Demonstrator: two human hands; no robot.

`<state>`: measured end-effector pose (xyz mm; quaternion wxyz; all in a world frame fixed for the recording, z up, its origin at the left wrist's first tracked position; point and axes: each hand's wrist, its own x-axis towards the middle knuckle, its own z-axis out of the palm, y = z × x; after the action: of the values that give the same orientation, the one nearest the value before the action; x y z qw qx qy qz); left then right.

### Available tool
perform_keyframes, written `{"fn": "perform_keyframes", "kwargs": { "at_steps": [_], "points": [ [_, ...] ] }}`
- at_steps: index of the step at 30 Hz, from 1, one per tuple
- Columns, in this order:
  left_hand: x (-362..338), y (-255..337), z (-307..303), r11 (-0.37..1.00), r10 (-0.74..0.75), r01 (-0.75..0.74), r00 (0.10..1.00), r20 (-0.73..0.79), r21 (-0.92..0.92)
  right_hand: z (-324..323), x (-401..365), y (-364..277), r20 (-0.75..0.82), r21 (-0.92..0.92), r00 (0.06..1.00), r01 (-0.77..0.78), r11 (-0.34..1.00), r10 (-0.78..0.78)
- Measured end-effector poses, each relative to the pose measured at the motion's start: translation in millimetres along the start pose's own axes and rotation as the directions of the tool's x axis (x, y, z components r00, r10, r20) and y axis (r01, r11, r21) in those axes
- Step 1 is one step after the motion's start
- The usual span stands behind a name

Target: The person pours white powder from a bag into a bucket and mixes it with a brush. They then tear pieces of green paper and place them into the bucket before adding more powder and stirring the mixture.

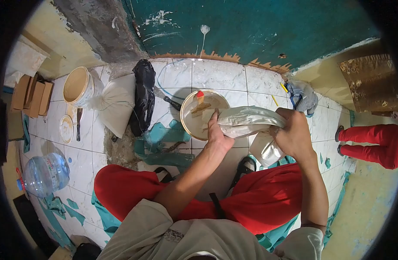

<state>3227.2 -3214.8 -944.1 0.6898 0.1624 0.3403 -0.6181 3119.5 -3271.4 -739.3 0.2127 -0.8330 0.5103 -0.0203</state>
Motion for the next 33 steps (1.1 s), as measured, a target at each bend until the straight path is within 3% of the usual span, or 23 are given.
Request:
{"fn": "perform_keyframes", "kwargs": {
  "at_steps": [25, 33],
  "points": [
    [-13.3, -7.2, 9.5, 0.999, 0.044, -0.044, 0.998, -0.045, 0.011, -3.3, -6.1, -0.4, -0.073, 0.044, 0.997, 0.023, 0.999, -0.020],
    [-10.2, -10.6, 4.3, 0.996, 0.073, -0.073, 0.997, 0.001, 0.059, -4.2, -7.3, 1.1, -0.066, 0.046, 0.997, 0.041, 0.998, -0.038]
  ]
}}
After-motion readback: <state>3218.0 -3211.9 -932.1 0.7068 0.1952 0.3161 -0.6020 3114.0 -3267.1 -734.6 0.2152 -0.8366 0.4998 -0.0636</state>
